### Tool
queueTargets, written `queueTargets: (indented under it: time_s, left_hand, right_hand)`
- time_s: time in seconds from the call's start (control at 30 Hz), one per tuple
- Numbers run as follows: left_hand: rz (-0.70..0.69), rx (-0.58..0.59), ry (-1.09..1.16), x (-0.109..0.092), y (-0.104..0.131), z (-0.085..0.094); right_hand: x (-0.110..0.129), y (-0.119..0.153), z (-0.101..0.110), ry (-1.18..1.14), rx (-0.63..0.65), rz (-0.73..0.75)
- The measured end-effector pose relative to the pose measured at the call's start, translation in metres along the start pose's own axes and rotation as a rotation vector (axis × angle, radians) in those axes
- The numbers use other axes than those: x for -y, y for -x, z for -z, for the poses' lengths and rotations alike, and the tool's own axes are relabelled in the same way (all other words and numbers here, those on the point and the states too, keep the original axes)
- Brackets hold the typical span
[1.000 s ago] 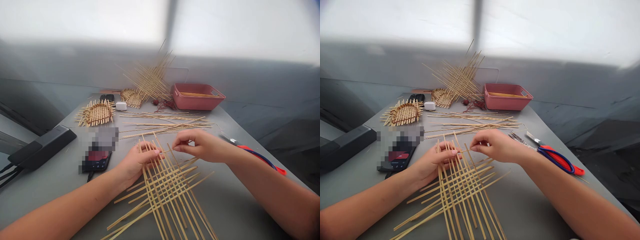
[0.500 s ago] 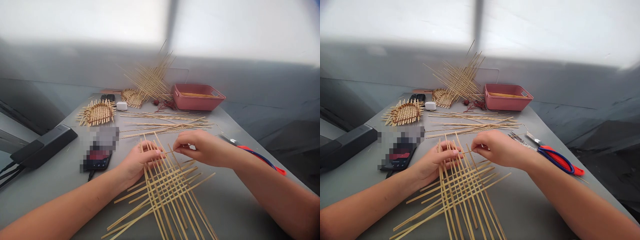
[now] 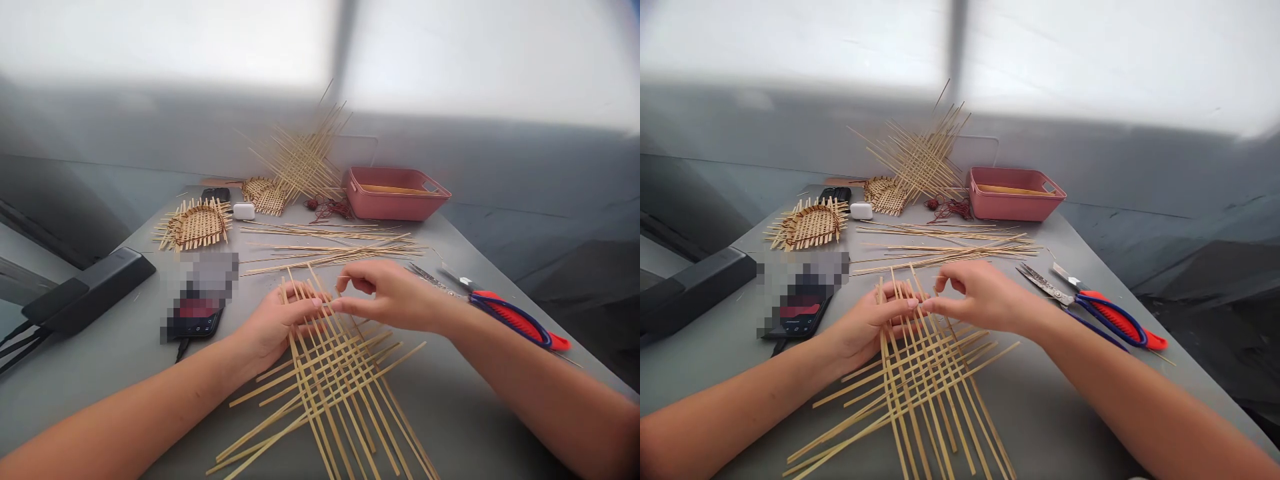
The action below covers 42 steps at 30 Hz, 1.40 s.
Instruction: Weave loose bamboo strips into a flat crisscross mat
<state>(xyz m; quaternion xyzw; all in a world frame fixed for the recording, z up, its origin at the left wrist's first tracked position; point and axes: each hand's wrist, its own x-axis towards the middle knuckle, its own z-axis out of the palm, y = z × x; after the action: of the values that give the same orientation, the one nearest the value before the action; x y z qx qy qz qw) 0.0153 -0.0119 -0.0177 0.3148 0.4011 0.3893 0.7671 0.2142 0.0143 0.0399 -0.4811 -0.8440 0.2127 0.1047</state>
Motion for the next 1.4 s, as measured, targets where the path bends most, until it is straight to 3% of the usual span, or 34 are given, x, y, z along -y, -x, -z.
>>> queueTargets:
  time_s: [0.3, 0.93, 1.0, 1.2, 1.4]
  left_hand:
    - [-0.011, -0.007, 0.000, 0.001, 0.000, 0.000]
    - [-0.008, -0.058, 0.038, 0.004, -0.002, 0.001]
    - [-0.010, -0.055, 0.037, 0.004, -0.002, 0.002]
    - [-0.018, -0.026, 0.028, 0.002, 0.000, 0.001]
    - [0.091, 0.053, 0.034, -0.002, 0.002, 0.003]
  right_hand:
    - [0.010, -0.003, -0.019, 0.024, -0.001, -0.032]
    - [0.002, -0.003, -0.014, -0.105, -0.030, -0.055]
    - [0.000, -0.003, -0.012, -0.138, 0.001, -0.048]
    - [-0.003, 0.000, -0.007, -0.160, 0.259, -0.067]
    - [-0.007, 0.000, -0.006, -0.135, 0.261, -0.037]
